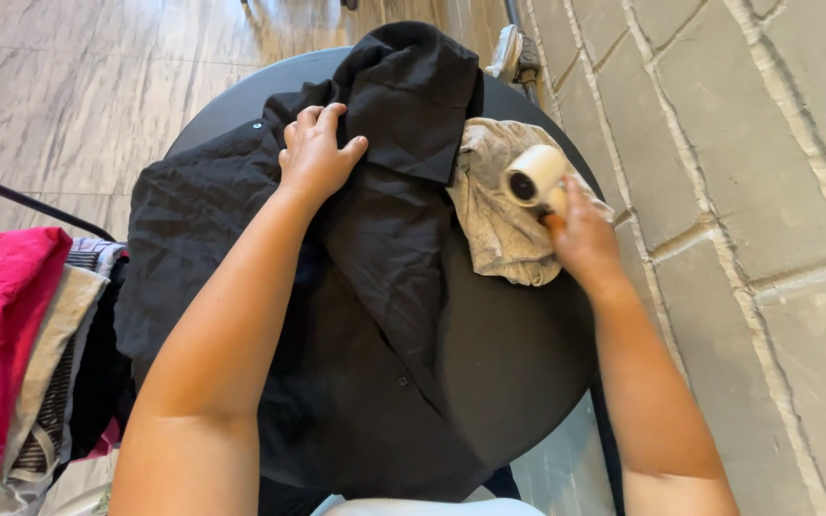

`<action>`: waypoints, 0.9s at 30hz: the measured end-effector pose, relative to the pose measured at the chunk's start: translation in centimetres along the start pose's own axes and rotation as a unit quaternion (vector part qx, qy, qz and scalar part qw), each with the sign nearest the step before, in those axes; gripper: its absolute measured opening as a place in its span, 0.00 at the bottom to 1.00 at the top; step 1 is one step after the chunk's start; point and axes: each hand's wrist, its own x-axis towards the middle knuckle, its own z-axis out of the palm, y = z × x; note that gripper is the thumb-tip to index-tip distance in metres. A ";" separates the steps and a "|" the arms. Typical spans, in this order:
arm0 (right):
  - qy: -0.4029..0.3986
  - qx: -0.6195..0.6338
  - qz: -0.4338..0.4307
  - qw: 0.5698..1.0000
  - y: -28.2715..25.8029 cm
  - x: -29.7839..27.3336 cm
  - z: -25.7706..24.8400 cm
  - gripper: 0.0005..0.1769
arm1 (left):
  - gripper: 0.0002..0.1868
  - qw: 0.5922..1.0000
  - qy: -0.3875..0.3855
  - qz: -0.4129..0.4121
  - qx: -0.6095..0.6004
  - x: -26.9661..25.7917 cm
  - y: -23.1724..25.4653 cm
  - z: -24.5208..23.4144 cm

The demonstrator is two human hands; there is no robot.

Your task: The person uses a handheld steamer on a black shirt laid on a round table, then retrieves a cloth from a laundry basket to wipe the shirt. They proceed to fold the shirt by hand on the table.

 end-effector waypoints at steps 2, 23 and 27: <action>0.002 0.004 0.035 0.999 2.6 0.1 0.1 0.38 | 0.31 1.000 0.004 -0.005 0.017 -0.9 -0.2 0.0; -0.015 0.002 0.068 0.998 -1.8 4.8 2.0 0.35 | 0.07 0.990 0.119 0.031 -0.066 1.4 -8.4 1.7; 0.024 0.000 0.125 0.992 4.7 4.9 0.2 0.34 | 0.08 0.986 0.132 0.054 -0.087 -0.1 -7.7 1.0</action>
